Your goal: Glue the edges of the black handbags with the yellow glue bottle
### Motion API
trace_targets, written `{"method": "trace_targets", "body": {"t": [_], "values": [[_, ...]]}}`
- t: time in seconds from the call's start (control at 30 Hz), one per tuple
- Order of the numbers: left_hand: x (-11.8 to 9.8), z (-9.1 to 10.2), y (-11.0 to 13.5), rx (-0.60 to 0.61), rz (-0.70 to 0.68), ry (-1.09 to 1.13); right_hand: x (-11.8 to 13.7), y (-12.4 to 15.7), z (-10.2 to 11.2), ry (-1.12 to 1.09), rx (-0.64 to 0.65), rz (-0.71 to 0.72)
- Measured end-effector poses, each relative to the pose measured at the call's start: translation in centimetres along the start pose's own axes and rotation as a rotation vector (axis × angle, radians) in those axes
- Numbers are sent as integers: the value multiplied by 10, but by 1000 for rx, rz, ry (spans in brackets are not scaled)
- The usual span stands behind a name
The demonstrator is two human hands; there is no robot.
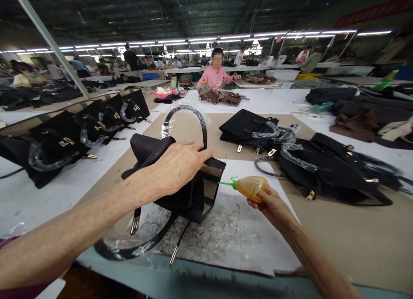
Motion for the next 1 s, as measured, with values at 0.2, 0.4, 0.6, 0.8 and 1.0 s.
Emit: {"method": "trace_targets", "body": {"t": [0.2, 0.4, 0.6, 0.8, 1.0], "values": [[-3, -5, 6, -6, -22, 15, -2, 0, -2, 70, 36, -18], [-5, -7, 12, 6, -12, 12, -8, 10, -9, 111, 65, -65], [-14, -10, 24, -23, -29, -3, -18, 18, -12, 100, 81, -94], [-16, -10, 40, -2, 11, -9, -21, 22, -11, 30, 55, -111], [-20, -10, 48, -12, 11, -14, -26, 25, -14, -19, 54, -142]]}}
Point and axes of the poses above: each hand's wrist, its own y-axis away from the middle knuckle, its own z-axis out of the back of the hand, x = y × z, the point moved 5 cm from there along -y, towards the middle knuckle, and after that the axes turned 1 degree about -x, right-handed, at the moved point
